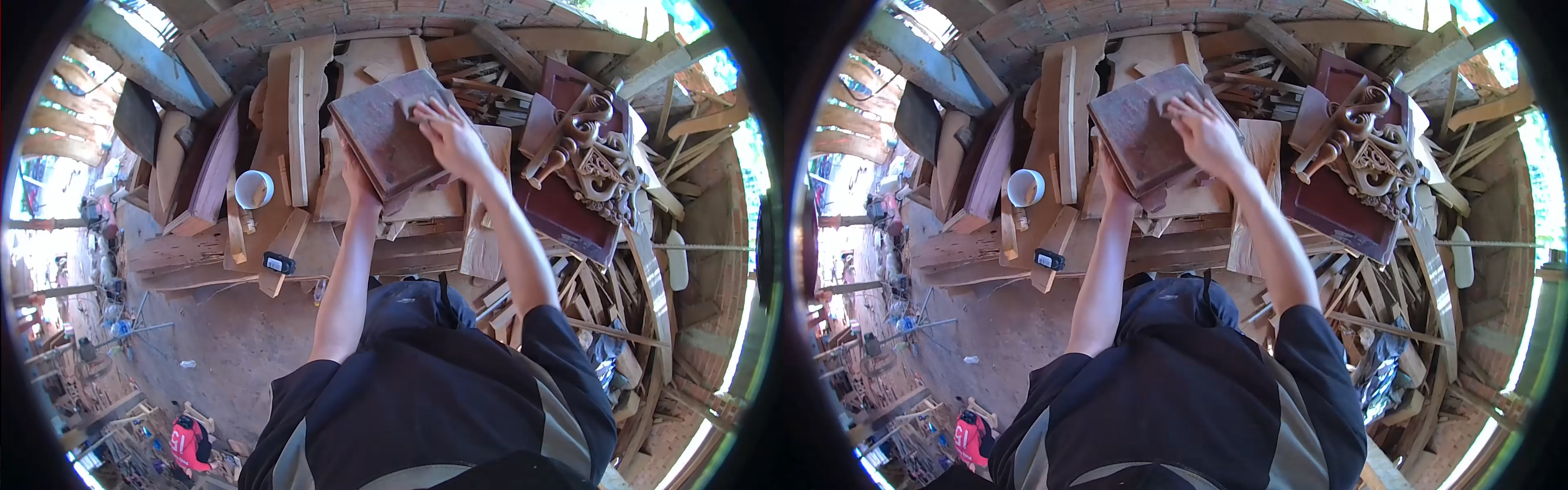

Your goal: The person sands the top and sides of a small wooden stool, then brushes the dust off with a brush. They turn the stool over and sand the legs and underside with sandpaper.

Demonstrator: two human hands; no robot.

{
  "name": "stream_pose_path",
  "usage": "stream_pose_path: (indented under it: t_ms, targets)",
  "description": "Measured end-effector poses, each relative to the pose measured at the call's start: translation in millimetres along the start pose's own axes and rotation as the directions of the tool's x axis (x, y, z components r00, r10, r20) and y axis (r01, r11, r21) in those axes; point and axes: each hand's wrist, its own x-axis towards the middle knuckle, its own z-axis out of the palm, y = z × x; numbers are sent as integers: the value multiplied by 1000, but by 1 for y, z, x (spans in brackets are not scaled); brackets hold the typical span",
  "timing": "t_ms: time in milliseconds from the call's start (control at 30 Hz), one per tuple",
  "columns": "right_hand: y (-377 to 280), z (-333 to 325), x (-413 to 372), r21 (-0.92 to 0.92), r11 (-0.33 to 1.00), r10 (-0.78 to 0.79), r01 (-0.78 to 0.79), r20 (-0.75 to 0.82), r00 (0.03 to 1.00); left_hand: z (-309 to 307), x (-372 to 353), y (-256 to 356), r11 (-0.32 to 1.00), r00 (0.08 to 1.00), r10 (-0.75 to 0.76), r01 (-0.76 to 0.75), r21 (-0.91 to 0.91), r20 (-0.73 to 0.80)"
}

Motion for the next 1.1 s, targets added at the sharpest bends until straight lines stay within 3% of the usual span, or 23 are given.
stream_pose_path:
  t_ms: [33, 100, 200, 300, 333, 400, 433, 533, 600, 667, 733, 800, 833, 867, 900, 933, 967, 1000, 1033, 1067, 1100]
  targets:
    - [15, 2, 17, 10, 1000, -30, 29, 41, 999, 6, -7, 4, 1000, 1000, 8, -8, -3, -4]
    - [37, 16, 58, -71, 995, -65, 71, 90, 994, 20, -22, 14, 982, 983, 164, -170, 77, 84]
    - [54, 35, 103, -148, 982, -109, 116, 50, 993, 18, -23, 11, 983, 991, 132, -128, 134, -18]
    - [50, 37, 123, -131, 986, -84, 105, 155, 984, 31, -35, 29, 971, 992, 87, -65, 228, -86]
    - [47, 40, 114, -169, 982, -72, 89, 102, 992, 28, -34, 25, 973, 991, 94, -71, 221, -94]
    - [38, 43, 88, -237, 966, -93, 101, 46, 995, 20, -29, 16, 960, 982, 185, -187, 210, 29]
    - [23, 35, 66, -175, 978, -108, 118, 65, 992, 16, -26, 13, 960, 982, 188, -188, 208, 19]
    - [-37, -1, -5, -11, 989, -144, 146, 101, 984, 12, -19, 5, 972, 989, 137, -145, 182, 55]
    - [-70, -14, -43, 50, 974, -226, 221, 128, 966, 13, -18, -3, 999, 1000, 7, -9, -54, -27]
    - [-76, -17, -51, 101, 966, -250, 239, 122, 961, -4, -5, -15, 996, 1000, -18, 19, -91, 12]
    - [-61, -23, -44, 163, 962, -253, 221, 215, 943, -1, -7, -12, 992, 997, -42, 49, -119, 58]
    - [-16, -19, -20, -91, 990, -100, 108, 85, 991, 17, -18, 0, 988, 990, -14, 35, 149, -143]
    - [3, -22, -1, -101, 993, 56, -60, -43, 998, 16, -23, 3, 988, 989, -13, 35, 151, -146]
    - [23, -22, 18, -13, 966, 260, -260, -10, 966, 17, -26, 5, 985, 995, 13, 5, 172, -101]
    - [13, -34, 38, -65, 843, 536, -534, 184, 824, 17, -27, 7, 982, 997, 43, -31, 187, -57]
    - [25, -11, 38, -177, 930, 324, -322, -17, 946, 18, -29, 5, 977, 996, 75, -63, 206, -48]
    - [35, 12, 35, -323, 939, 59, -119, -188, 980, 20, -28, 4, 976, 995, 81, -69, 207, -51]
    - [0, 3, 32, -134, 986, 84, -103, -145, 986, 24, -27, 4, 981, 988, 145, -136, 140, -55]
    - [-3, 24, 26, -296, 945, -164, 141, -54, 985, 28, -26, 2, 977, 976, 206, -202, 68, -65]
    - [-29, 24, 17, -224, 923, -315, 312, 21, 949, 25, -21, -7, 977, 975, 209, -205, 64, -71]
    - [-60, 23, 12, 14, 952, -307, 307, 59, 950, 15, -12, -22, 964, 974, 219, -225, -140, -56]
